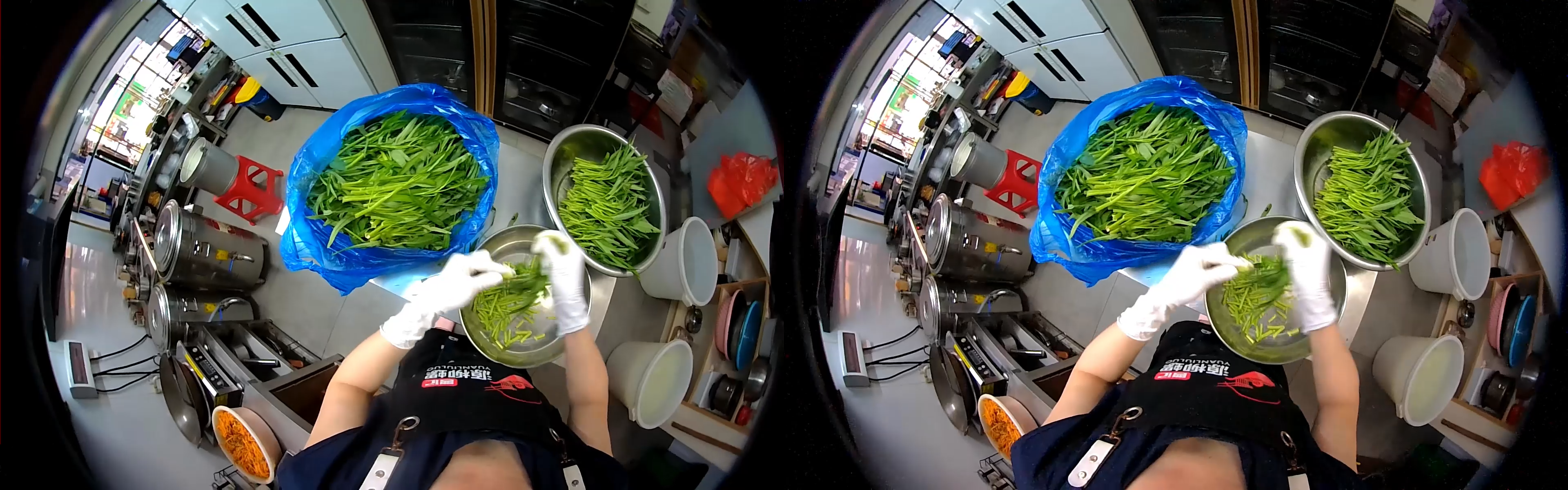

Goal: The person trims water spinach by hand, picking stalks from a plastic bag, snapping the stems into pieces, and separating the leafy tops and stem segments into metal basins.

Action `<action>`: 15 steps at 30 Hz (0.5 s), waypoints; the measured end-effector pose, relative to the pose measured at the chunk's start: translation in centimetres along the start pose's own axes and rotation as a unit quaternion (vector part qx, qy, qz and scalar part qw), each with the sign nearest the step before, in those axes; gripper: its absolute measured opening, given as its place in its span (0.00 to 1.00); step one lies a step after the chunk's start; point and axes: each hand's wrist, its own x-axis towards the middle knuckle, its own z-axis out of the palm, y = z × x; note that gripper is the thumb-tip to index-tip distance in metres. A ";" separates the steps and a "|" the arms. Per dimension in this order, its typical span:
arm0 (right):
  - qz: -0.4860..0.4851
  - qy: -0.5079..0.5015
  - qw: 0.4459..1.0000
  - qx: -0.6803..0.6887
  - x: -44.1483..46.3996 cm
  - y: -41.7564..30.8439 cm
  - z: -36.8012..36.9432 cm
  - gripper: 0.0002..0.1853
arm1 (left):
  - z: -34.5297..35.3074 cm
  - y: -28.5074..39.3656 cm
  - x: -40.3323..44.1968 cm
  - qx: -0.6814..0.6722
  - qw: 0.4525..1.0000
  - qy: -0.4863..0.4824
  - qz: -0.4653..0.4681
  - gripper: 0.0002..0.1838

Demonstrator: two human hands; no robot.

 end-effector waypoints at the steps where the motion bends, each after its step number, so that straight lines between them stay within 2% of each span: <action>1: -0.003 0.017 0.999 0.040 0.9 1.1 -2.5 0.04 | 1.0 -0.8 -0.2 0.028 1.000 -0.007 0.007 0.14; 2: -0.028 0.068 0.997 0.014 1.1 0.4 -3.5 0.05 | 1.9 -1.7 -0.6 0.128 0.991 0.010 0.037 0.16; 4: -0.027 0.068 0.997 -0.011 0.8 -1.4 -6.0 0.06 | 1.3 -2.0 -0.9 0.268 0.962 -0.011 0.046 0.19; 6: -0.055 0.058 0.997 0.003 1.3 -0.8 -7.9 0.07 | 0.2 -1.9 -0.8 0.346 0.927 0.096 0.107 0.20; 7: -0.079 0.041 0.996 0.009 1.2 -0.8 -8.1 0.07 | -1.1 -0.5 -0.7 0.382 0.903 0.154 0.124 0.16; 8: -0.086 0.026 0.996 0.007 1.1 -0.4 -8.5 0.07 | -2.7 1.0 -0.9 0.477 0.852 0.195 0.097 0.10; 9: -0.093 0.010 0.996 0.005 1.1 0.2 -9.0 0.07 | -4.9 1.1 -1.2 0.508 0.823 0.232 0.102 0.08; 10: -0.100 -0.007 0.995 0.003 0.9 0.7 -9.2 0.07 | -6.8 1.8 -1.8 0.570 0.756 0.300 0.121 0.08; 12: -0.112 -0.029 0.992 0.043 0.7 1.8 -8.3 0.06 | -10.4 2.2 -2.4 0.629 0.688 0.360 0.042 0.09; 13: -0.068 -0.032 0.991 0.113 0.3 1.5 -7.2 0.06 | -11.9 1.8 -2.8 0.662 0.665 0.345 -0.014 0.10; 14: -0.023 -0.035 0.983 0.181 -0.2 1.2 -6.0 0.06 | -13.0 0.8 -3.0 0.678 0.658 0.320 -0.065 0.11; 15: 0.011 -0.046 0.980 0.194 -0.4 0.7 -5.0 0.06 | -13.6 0.5 -3.3 0.682 0.665 0.291 -0.086 0.11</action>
